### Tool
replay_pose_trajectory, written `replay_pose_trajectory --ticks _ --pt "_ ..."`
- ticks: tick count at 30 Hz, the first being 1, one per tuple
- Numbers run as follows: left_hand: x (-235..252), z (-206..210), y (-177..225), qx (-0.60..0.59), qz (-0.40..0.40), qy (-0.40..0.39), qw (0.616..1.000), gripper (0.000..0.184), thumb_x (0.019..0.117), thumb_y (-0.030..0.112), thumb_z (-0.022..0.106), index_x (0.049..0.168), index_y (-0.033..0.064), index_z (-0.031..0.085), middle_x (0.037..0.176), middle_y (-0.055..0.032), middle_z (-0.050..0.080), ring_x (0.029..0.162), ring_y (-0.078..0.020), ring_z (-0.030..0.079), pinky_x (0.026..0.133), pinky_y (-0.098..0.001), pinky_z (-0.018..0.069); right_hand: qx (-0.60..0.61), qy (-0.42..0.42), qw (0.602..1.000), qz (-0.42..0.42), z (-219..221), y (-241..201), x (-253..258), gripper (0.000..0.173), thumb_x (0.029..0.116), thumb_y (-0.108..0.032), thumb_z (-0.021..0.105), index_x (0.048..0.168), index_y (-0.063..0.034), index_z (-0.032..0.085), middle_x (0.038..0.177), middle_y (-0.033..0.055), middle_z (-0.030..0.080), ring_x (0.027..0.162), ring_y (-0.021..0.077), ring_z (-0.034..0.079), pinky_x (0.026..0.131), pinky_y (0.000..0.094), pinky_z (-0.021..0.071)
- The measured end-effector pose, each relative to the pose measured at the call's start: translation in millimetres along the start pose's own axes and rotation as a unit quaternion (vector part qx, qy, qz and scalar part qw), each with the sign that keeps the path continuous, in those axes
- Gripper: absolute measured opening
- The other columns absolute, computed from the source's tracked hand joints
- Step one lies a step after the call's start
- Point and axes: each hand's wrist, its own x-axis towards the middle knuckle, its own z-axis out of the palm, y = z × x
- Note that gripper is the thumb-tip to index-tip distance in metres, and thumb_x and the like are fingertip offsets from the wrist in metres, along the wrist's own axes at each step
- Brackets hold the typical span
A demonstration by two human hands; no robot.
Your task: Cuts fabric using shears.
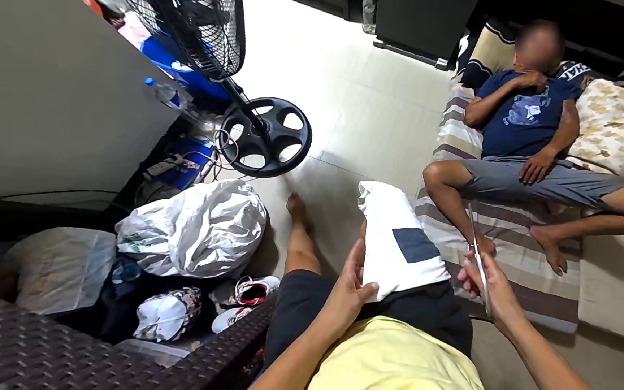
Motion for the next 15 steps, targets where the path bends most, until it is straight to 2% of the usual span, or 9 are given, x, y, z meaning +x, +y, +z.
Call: replay_pose_trajectory --ticks 1,2,4,5,7,9,11,13,15 --pt "-1 -4 1 0.03 0.018 -0.025 0.999 0.088 0.0905 -0.005 0.059 0.163 0.0088 0.011 0.153 -0.0123 0.045 0.12 -0.0126 0.063 0.098 -0.0293 0.0549 0.001 -0.011 1.0 -0.003 -3 -4 -6 0.028 0.1058 -0.016 0.051 0.13 -0.0007 0.051 0.073 -0.001 0.061 0.054 0.0045 0.056 0.047 0.0182 0.0469" --pt "-2 -7 2 0.051 0.025 -0.032 0.998 0.078 0.0914 -0.005 0.059 0.16 0.0061 0.024 0.15 -0.0122 0.049 0.119 -0.0125 0.063 0.098 -0.0293 0.0547 0.003 -0.031 0.999 0.007 -7 -8 -13 0.028 0.1058 -0.019 0.049 0.129 -0.0033 0.053 0.07 -0.0038 0.057 0.051 0.0035 0.053 0.046 0.0175 0.0453" --pt "-4 -12 5 0.084 0.009 -0.039 0.996 0.047 0.0943 -0.003 0.06 0.141 0.0029 0.056 0.131 -0.0067 0.066 0.106 -0.0074 0.067 0.092 -0.0253 0.0557 0.008 -0.093 0.995 0.042 -14 -17 -29 0.031 0.1039 -0.028 0.048 0.128 -0.0097 0.057 0.065 -0.0089 0.049 0.048 0.0018 0.047 0.044 0.0175 0.0432" --pt "-5 -14 6 0.096 -0.005 -0.048 0.994 0.038 0.0948 -0.002 0.06 0.132 0.0029 0.064 0.124 -0.0043 0.069 0.102 -0.0051 0.067 0.09 -0.0236 0.0555 -0.001 -0.128 0.99 0.053 -18 -18 -36 0.036 0.1014 -0.034 0.049 0.128 -0.0123 0.058 0.063 -0.0108 0.048 0.047 0.0011 0.046 0.044 0.0175 0.0431" --pt "-4 -14 10 0.099 -0.017 -0.057 0.993 0.031 0.0931 -0.004 0.061 0.123 0.0024 0.069 0.118 -0.0024 0.071 0.097 -0.0034 0.067 0.086 -0.0223 0.0558 -0.055 -0.184 0.98 0.043 -20 -19 -48 0.049 0.0972 -0.043 0.052 0.134 -0.0115 0.059 0.067 -0.0131 0.05 0.051 -0.0014 0.048 0.048 0.0169 0.0437" --pt "-1 -7 14 0.084 -0.018 -0.066 0.994 0.036 0.0907 -0.007 0.062 0.125 0.0016 0.066 0.12 -0.0039 0.07 0.098 -0.0052 0.068 0.086 -0.0234 0.0563 -0.142 -0.189 0.972 0.011 -16 -15 -54 0.059 0.0951 -0.049 0.057 0.138 -0.0087 0.059 0.076 -0.0096 0.056 0.057 -0.0016 0.049 0.053 0.0184 0.0448" --pt "2 2 17 0.067 -0.015 -0.09 0.994 0.05 0.0885 -0.009 0.063 0.138 0.0017 0.058 0.132 -0.0071 0.065 0.105 -0.0084 0.067 0.09 -0.0257 0.0568 -0.23 -0.149 0.962 0.015 -7 -13 -57 0.064 0.0911 -0.044 0.071 0.141 -0.0062 0.058 0.091 0.0044 0.066 0.071 0.0101 0.057 0.067 0.0324 0.0504" --pt "1 10 17 0.048 -0.032 -0.091 0.994 0.068 0.0856 -0.01 0.065 0.149 0.003 0.043 0.135 -0.0103 0.061 0.107 -0.0123 0.067 0.089 -0.0281 0.0575 -0.279 -0.093 0.956 0.024 3 -6 -60 0.071 0.0829 -0.032 0.082 0.141 -0.0041 0.052 0.082 0.0051 0.057 0.068 0.0162 0.053 0.064 0.0383 0.048" --pt "-1 16 17 -0.006 -0.086 -0.029 0.996 0.08 0.0838 -0.013 0.066 0.152 0.0036 0.027 0.113 -0.012 0.067 0.088 -0.0169 0.072 0.076 -0.0317 0.0621 -0.296 -0.052 0.953 0.042 11 -2 -62 0.069 0.0792 -0.021 0.084 0.136 -0.0021 0.05 0.08 0.0051 0.055 0.067 0.0184 0.055 0.064 0.0396 0.0496"
